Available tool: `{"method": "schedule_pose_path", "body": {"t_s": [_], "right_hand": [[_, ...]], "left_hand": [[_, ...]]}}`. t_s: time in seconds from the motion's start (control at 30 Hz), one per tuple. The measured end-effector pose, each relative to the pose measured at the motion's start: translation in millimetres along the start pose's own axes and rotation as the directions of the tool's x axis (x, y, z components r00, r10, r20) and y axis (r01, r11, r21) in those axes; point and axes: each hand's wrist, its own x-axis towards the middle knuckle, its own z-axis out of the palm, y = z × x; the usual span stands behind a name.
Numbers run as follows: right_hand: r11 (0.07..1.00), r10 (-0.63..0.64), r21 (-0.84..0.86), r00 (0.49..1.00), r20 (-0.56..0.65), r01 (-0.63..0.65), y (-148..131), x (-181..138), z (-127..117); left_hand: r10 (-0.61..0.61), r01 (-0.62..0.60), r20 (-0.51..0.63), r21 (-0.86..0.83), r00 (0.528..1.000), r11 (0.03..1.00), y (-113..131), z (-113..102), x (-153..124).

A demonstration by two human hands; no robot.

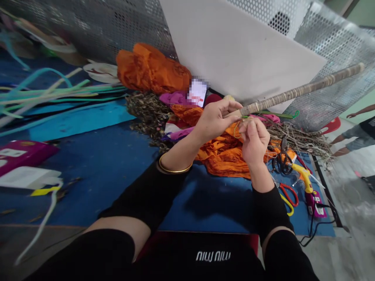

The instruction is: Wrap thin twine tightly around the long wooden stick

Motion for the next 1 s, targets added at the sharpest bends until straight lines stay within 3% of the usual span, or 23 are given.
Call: {"method": "schedule_pose_path", "body": {"t_s": [0.13,0.33,0.53,0.7,1.0], "right_hand": [[0.994,0.101,-0.034,0.986,-0.129,-0.107,-13,-1,0],[0.982,0.044,-0.172,0.981,-0.191,-0.077,-17,-9,5],[0.966,0.015,-0.259,0.999,-0.050,-0.028,-21,-13,2],[0.856,-0.141,-0.469,0.971,0.194,0.218,-35,4,-16],[0.852,-0.059,-0.488,0.960,0.275,0.192,-31,22,-39]], "left_hand": [[-0.004,0.006,-0.019,0.079,1.000,0.997,2,6,-3],[-0.012,0.016,-0.026,0.140,1.000,0.990,4,12,-7],[0.000,-0.004,0.024,0.196,1.000,0.981,4,7,-6],[-0.044,0.023,0.049,0.371,0.998,0.928,9,1,-3],[-0.019,-0.038,0.110,0.489,0.994,0.871,10,2,-6]]}}
